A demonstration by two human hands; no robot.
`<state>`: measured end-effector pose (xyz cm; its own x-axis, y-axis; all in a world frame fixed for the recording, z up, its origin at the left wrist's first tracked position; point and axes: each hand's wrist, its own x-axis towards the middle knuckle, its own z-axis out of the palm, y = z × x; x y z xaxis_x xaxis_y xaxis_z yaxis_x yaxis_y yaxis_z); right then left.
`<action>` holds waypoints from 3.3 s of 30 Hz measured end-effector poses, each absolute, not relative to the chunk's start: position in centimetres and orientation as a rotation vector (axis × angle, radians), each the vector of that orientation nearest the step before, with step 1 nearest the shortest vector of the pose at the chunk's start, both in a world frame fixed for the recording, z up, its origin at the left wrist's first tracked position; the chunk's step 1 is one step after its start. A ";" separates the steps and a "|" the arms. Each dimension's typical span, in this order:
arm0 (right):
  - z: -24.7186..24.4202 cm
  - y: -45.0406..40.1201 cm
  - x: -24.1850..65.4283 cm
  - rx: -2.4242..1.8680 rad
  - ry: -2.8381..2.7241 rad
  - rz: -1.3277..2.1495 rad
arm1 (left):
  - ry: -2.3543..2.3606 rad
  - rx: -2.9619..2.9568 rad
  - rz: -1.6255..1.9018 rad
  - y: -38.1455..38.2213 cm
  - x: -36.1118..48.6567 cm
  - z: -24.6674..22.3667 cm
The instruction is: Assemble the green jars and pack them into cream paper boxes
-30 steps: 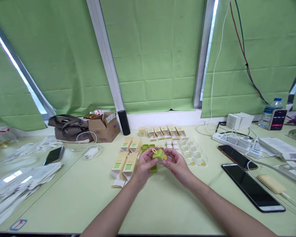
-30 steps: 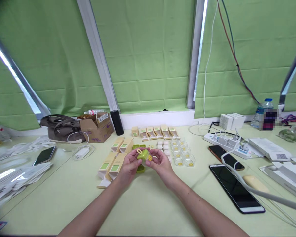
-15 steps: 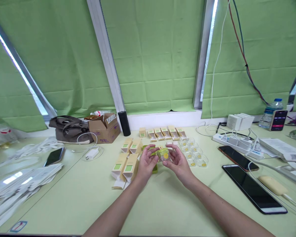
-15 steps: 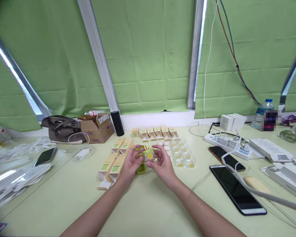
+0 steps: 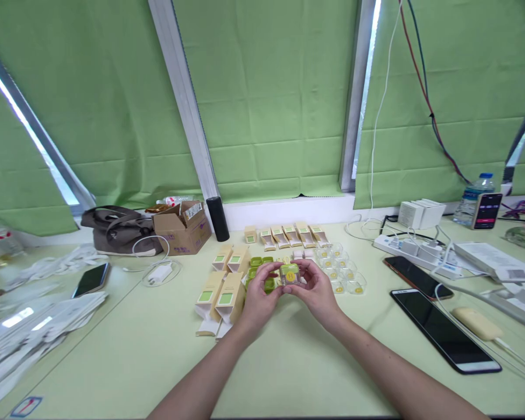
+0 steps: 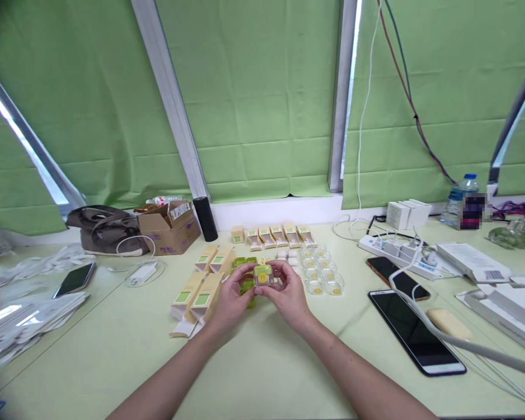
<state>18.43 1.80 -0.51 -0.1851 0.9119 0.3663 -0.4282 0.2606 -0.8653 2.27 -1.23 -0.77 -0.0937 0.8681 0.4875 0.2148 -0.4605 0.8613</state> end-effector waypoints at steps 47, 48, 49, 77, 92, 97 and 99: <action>-0.3 2.5 20.1 -0.255 -0.864 1.914 | 1.293 2.160 1.810 -3.3 2.8 0.4; -0.4 2.7 20.2 -0.260 -0.869 1.911 | 1.297 2.149 1.816 -3.3 2.9 0.5; -0.5 2.8 20.3 -0.264 -0.872 1.907 | 1.303 2.137 1.820 -3.3 2.9 0.6; -1.1 0.5 19.5 -0.469 -1.549 0.713 | 0.859 1.418 1.610 -2.1 2.5 0.8; 0.2 4.1 21.3 -0.792 -1.043 0.830 | 1.457 2.249 1.038 -3.7 2.7 0.9; 0.1 3.9 21.1 -0.757 -1.074 0.869 | 1.471 2.432 0.807 -4.0 3.3 1.1; 0.0 4.0 21.1 -0.747 -1.078 0.881 | 1.464 2.455 0.757 -4.1 3.4 1.2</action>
